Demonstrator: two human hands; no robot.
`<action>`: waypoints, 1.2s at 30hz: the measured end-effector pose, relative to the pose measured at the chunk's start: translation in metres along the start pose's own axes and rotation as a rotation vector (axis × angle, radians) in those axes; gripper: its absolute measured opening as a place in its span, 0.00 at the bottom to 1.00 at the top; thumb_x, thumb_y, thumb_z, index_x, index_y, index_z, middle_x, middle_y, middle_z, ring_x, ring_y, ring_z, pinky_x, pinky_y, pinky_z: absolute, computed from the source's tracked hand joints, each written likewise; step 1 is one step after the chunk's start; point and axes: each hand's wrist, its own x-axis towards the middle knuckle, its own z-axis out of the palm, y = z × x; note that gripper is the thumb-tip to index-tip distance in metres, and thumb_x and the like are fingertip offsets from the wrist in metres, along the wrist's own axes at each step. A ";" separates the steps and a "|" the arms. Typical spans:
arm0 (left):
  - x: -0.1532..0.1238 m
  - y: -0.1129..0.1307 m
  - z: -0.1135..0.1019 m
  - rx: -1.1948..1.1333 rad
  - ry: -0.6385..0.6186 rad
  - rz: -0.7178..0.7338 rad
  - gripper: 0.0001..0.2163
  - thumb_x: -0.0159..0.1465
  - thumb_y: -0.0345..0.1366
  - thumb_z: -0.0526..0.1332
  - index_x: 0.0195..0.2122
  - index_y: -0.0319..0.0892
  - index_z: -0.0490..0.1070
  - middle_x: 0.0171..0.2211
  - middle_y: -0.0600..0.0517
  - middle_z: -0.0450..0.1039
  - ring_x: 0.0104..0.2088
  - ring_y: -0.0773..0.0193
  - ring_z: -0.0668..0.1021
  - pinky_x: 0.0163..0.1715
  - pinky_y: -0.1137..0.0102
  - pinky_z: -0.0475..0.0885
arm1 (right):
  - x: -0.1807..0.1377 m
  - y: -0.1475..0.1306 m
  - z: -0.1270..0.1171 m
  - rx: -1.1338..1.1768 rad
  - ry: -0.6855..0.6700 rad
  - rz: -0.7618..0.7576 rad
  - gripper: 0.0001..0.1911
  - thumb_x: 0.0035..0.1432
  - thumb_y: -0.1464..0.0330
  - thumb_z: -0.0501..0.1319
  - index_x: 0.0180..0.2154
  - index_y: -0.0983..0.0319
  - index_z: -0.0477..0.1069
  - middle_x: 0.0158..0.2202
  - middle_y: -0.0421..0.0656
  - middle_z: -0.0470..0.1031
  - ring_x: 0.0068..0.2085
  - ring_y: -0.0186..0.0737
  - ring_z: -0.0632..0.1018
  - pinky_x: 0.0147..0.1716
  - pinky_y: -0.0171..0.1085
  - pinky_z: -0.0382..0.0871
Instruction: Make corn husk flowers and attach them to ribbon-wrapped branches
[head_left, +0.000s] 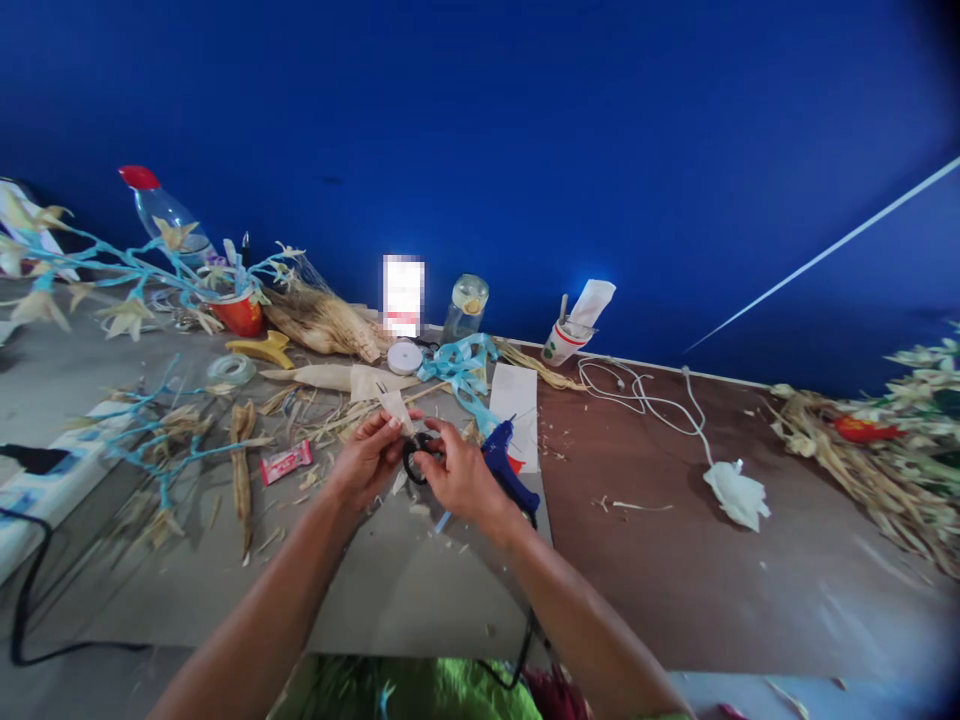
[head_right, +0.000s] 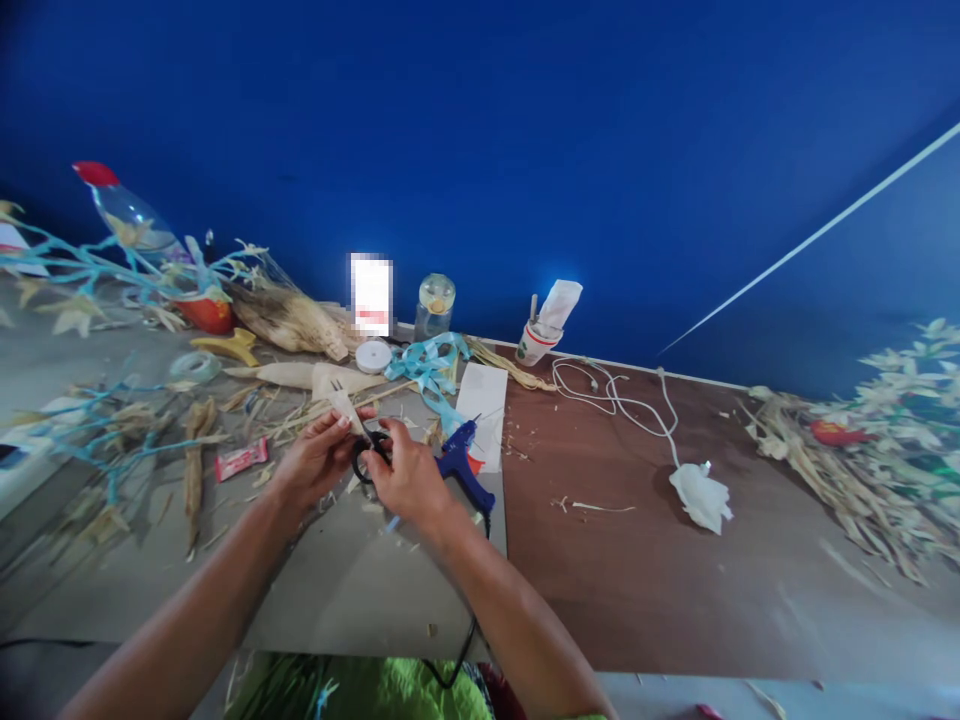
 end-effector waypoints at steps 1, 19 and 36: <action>-0.001 0.000 0.001 0.006 0.002 -0.002 0.11 0.48 0.36 0.69 0.32 0.37 0.76 0.22 0.55 0.69 0.16 0.78 0.57 0.14 0.79 0.54 | 0.002 0.000 0.000 0.019 -0.021 0.015 0.25 0.55 0.66 0.57 0.54 0.63 0.59 0.35 0.45 0.76 0.33 0.39 0.76 0.34 0.36 0.68; 0.008 -0.008 -0.009 0.199 0.189 0.172 0.11 0.49 0.39 0.68 0.27 0.40 0.67 0.21 0.60 0.64 0.18 0.77 0.65 0.23 0.77 0.64 | 0.013 0.017 0.001 0.560 0.057 0.106 0.21 0.45 0.64 0.63 0.42 0.62 0.68 0.29 0.39 0.71 0.29 0.34 0.73 0.29 0.33 0.67; 0.004 0.002 0.000 -0.018 0.142 0.119 0.13 0.48 0.36 0.69 0.27 0.41 0.64 0.18 0.62 0.63 0.16 0.78 0.64 0.26 0.75 0.67 | 0.000 0.016 0.009 0.165 -0.058 -0.083 0.19 0.49 0.66 0.60 0.45 0.63 0.68 0.27 0.39 0.71 0.27 0.34 0.70 0.26 0.31 0.64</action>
